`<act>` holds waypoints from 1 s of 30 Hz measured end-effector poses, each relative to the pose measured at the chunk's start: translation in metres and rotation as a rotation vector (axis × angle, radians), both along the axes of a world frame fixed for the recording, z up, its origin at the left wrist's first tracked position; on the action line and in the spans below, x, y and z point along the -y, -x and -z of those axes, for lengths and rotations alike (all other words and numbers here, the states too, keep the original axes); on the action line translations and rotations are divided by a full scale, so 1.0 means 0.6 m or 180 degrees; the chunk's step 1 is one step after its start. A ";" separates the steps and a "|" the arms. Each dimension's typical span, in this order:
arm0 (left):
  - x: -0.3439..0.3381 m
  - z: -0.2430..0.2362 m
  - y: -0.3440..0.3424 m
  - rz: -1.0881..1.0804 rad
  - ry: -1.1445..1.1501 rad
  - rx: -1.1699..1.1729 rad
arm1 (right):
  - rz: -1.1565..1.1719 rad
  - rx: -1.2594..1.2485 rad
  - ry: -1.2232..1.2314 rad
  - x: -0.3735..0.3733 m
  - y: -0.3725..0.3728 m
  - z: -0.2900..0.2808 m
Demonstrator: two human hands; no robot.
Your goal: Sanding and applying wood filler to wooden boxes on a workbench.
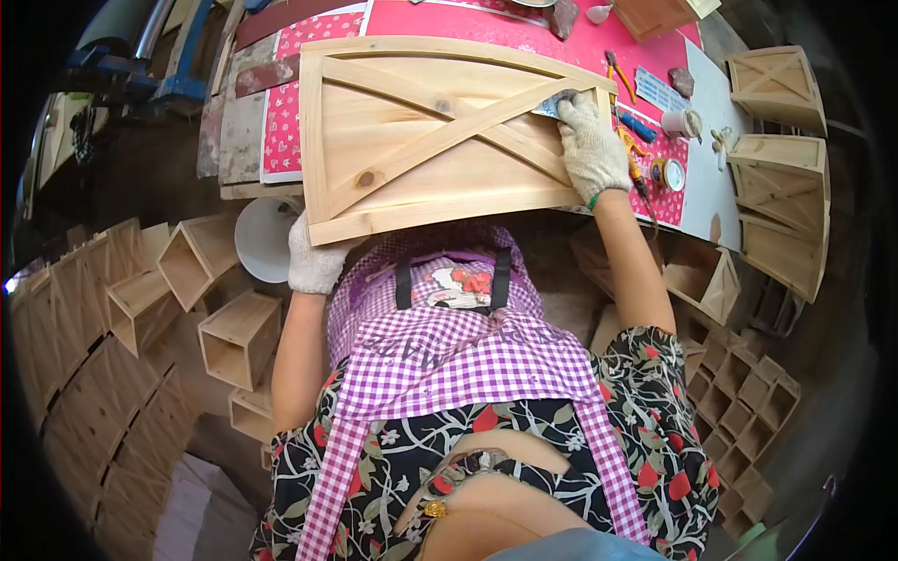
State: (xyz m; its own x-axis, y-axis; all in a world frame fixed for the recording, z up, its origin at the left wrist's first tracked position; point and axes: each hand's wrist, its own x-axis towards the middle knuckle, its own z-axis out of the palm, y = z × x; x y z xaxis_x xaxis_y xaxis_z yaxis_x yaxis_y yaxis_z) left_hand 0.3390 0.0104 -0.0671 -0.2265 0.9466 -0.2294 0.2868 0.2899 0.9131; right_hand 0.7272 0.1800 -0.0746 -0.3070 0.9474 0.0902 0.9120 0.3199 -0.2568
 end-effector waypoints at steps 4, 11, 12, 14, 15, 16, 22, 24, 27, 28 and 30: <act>0.010 0.006 0.006 0.0070 0.0018 -0.0205 | -0.0267 -0.1324 0.1634 0.068 0.031 -0.079; 0.009 0.010 0.010 0.0081 -0.0009 -0.0107 | -0.0717 -0.1560 0.0921 0.103 0.028 -0.134; 0.008 0.009 0.008 0.0090 -0.0004 -0.0104 | -0.0221 -0.1697 0.0289 0.077 0.010 -0.085; 0.004 0.000 0.009 0.0182 0.0185 -0.0301 | 0.0626 -0.1434 0.0881 0.029 -0.013 -0.038; 0.006 -0.003 0.007 0.0186 0.0186 -0.0304 | -0.0049 -0.0648 0.0437 0.028 -0.012 -0.010; 0.008 -0.002 0.005 0.0100 0.0102 -0.0103 | -0.0489 -0.0940 0.0162 0.058 -0.002 -0.013; 0.000 0.004 0.005 0.0099 0.0073 -0.0232 | -0.1566 -0.2028 0.1826 0.144 0.026 -0.126; 0.005 -0.001 0.003 0.0153 -0.0007 -0.0329 | -0.1652 -0.1139 0.0918 0.116 0.062 -0.146; 0.002 0.004 0.006 0.0131 0.0119 -0.0152 | -0.2306 -0.0253 -0.0123 0.060 0.123 -0.128; -0.002 0.003 0.006 0.0136 0.0156 -0.0065 | -0.2206 0.0079 -0.0273 0.047 0.122 -0.076; 0.004 0.003 0.008 0.0131 0.0151 0.0054 | -0.2070 0.0429 -0.0144 0.018 0.079 -0.069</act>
